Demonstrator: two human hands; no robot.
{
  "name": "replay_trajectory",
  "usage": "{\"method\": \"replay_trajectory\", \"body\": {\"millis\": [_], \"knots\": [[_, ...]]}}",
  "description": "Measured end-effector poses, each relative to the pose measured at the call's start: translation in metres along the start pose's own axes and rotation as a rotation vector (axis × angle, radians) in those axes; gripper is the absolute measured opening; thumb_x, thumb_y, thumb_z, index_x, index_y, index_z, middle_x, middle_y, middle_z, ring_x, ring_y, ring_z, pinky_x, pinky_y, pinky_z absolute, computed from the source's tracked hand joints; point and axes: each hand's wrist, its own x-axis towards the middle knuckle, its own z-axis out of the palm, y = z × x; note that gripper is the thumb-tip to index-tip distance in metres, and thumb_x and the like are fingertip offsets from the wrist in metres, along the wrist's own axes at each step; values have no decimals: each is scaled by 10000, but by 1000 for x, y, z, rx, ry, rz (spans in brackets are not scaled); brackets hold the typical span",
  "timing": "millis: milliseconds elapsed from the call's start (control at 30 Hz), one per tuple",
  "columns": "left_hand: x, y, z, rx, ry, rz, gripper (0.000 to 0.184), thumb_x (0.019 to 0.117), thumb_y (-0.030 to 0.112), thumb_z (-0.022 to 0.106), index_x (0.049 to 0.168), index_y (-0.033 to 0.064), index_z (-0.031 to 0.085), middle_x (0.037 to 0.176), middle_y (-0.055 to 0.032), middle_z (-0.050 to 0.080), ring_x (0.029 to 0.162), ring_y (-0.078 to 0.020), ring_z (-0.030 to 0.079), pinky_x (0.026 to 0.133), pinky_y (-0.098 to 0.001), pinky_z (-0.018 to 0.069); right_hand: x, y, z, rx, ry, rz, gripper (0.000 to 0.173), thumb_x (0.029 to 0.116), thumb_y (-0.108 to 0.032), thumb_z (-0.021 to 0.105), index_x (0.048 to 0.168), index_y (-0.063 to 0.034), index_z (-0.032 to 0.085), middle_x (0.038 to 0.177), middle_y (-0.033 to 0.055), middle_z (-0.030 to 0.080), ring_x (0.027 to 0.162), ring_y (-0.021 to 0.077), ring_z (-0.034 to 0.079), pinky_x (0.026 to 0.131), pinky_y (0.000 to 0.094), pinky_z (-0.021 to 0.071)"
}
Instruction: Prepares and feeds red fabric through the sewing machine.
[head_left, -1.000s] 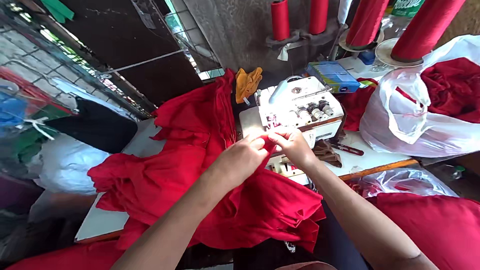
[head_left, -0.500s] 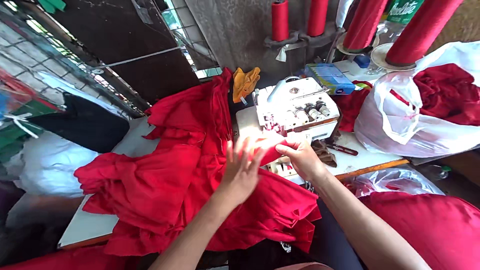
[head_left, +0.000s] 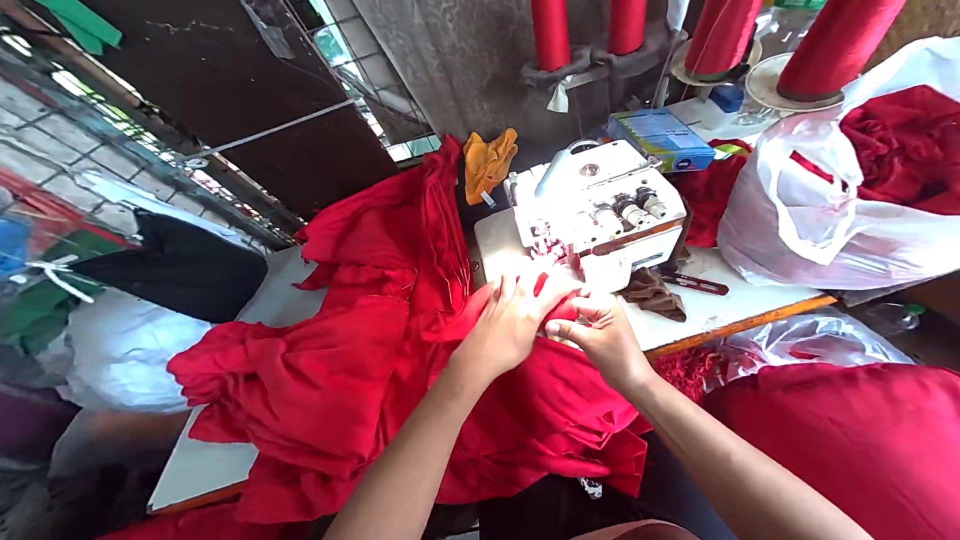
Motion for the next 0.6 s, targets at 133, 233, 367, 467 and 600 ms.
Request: {"method": "replay_trajectory", "body": {"millis": [133, 233, 367, 467, 600], "knots": [[16, -25, 4, 130, 103, 241, 453, 765, -78, 686, 1161, 141, 716, 1286, -134, 664, 1287, -351, 578, 1097, -581, 415, -11, 16, 3, -4, 102, 63, 273, 659, -327, 906, 695, -144, 706, 1099, 35, 564, 1097, 130, 514, 932, 330, 434], [13, -33, -2, 201, 63, 320, 445, 772, -108, 651, 1150, 121, 707, 1290, -68, 681, 1285, -282, 594, 1119, -518, 420, -8, 28, 3, -8, 70, 68, 234, 680, -324, 896, 713, -151, 742, 1064, 17, 560, 1106, 133, 489, 989, 388, 370], [10, -27, -30, 345, 4, 221, 493, 748, 108, 814, 1225, 202, 728, 1240, -61, 706, 1203, -360, 598, 1050, -617, 386, 22, 30, -2, -165, 20, -3, 186, 748, -278, 847, 873, -143, 815, 1078, 94, 651, 1154, 223, 548, 1041, 503, 381], [15, -9, -48, 423, 12, 63, 349, 837, 381, 772, 1115, 172, 748, 1106, -65, 707, 1068, -363, 590, 968, -610, 389, 46, 15, -4, -386, -21, 42, 233, 795, -312, 824, 937, -128, 813, 1089, 117, 606, 1188, 368, 468, 967, 662, 312], [39, -11, -58, 395, -233, -285, 272, 955, 398, 621, 1017, 173, 762, 1123, -97, 646, 1217, -374, 497, 1024, -622, 326, 58, -4, -3, -591, -83, 146, 278, 835, -344, 822, 942, -91, 780, 1111, 145, 601, 1193, 372, 472, 981, 640, 328]]}}
